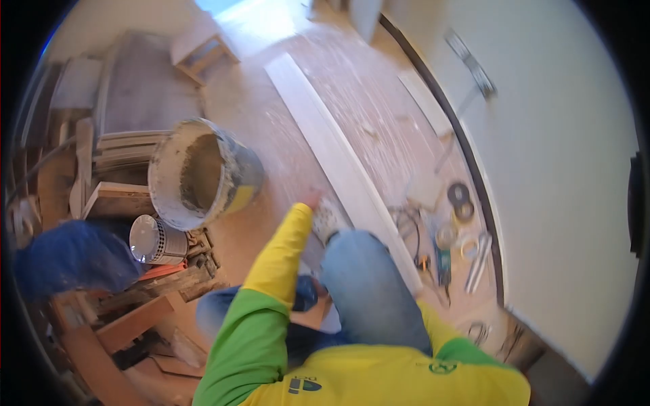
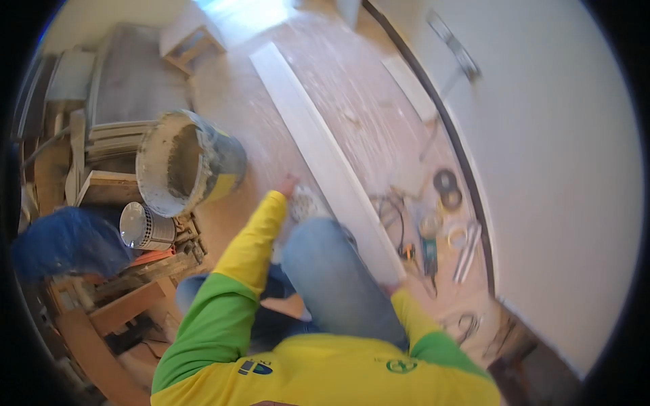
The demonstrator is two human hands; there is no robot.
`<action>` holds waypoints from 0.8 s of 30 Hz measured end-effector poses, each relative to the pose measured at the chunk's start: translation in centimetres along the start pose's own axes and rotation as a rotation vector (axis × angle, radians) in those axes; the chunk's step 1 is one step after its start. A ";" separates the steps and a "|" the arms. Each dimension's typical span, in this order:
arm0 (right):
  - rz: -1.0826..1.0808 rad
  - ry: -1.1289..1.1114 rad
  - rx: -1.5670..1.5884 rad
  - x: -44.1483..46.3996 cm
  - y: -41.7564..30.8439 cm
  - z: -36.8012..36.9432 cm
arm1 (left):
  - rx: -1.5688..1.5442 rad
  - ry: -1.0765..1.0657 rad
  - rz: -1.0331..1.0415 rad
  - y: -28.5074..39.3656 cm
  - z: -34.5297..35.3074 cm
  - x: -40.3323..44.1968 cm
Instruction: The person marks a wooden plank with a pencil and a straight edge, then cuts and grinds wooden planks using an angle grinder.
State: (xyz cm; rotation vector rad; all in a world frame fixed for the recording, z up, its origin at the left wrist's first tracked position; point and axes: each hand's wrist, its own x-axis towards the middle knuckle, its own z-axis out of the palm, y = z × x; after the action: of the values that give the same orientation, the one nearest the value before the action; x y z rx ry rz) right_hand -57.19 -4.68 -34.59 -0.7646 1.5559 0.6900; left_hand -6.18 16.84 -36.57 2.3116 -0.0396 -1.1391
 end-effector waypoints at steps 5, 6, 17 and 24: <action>0.009 -0.008 -0.108 4.5 2.1 1.5 | -0.598 0.087 0.111 1.2 -10.8 -20.1; 0.001 -0.004 -0.061 2.9 1.2 2.2 | -0.560 0.120 0.164 -0.9 -12.5 -22.2; -0.049 -0.107 -0.187 3.4 1.3 5.4 | -0.211 0.782 0.072 -14.4 -20.0 -45.7; 0.060 -0.272 -0.336 5.6 1.6 6.9 | -0.350 0.866 0.005 -13.4 -15.3 -46.8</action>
State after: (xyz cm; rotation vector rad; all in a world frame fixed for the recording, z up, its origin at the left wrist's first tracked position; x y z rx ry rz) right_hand -54.72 1.30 -40.95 -0.8330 1.2337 1.0718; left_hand -27.66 47.58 -1.94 2.2736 0.4362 -0.0540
